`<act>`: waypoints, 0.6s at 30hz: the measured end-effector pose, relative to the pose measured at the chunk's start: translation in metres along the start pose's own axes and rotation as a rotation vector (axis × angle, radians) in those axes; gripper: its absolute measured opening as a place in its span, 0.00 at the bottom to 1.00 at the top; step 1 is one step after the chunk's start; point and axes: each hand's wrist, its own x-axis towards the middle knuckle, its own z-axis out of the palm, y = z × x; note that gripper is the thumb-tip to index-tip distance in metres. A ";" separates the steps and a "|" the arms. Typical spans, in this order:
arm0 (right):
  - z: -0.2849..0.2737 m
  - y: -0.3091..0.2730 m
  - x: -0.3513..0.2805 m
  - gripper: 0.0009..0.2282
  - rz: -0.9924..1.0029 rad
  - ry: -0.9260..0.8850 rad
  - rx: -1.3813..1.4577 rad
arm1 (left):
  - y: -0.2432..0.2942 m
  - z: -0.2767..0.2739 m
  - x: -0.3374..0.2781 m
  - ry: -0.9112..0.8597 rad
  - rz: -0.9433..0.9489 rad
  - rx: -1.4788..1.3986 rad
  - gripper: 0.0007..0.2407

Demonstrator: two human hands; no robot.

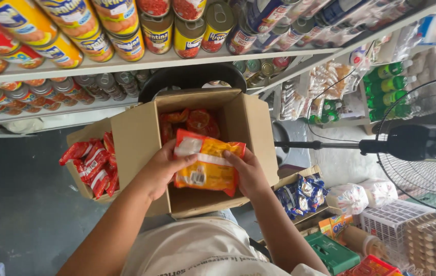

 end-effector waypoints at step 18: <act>0.089 -0.077 -0.070 0.28 -1.048 -0.228 -1.495 | 0.028 -0.002 -0.038 0.130 -0.127 -0.238 0.20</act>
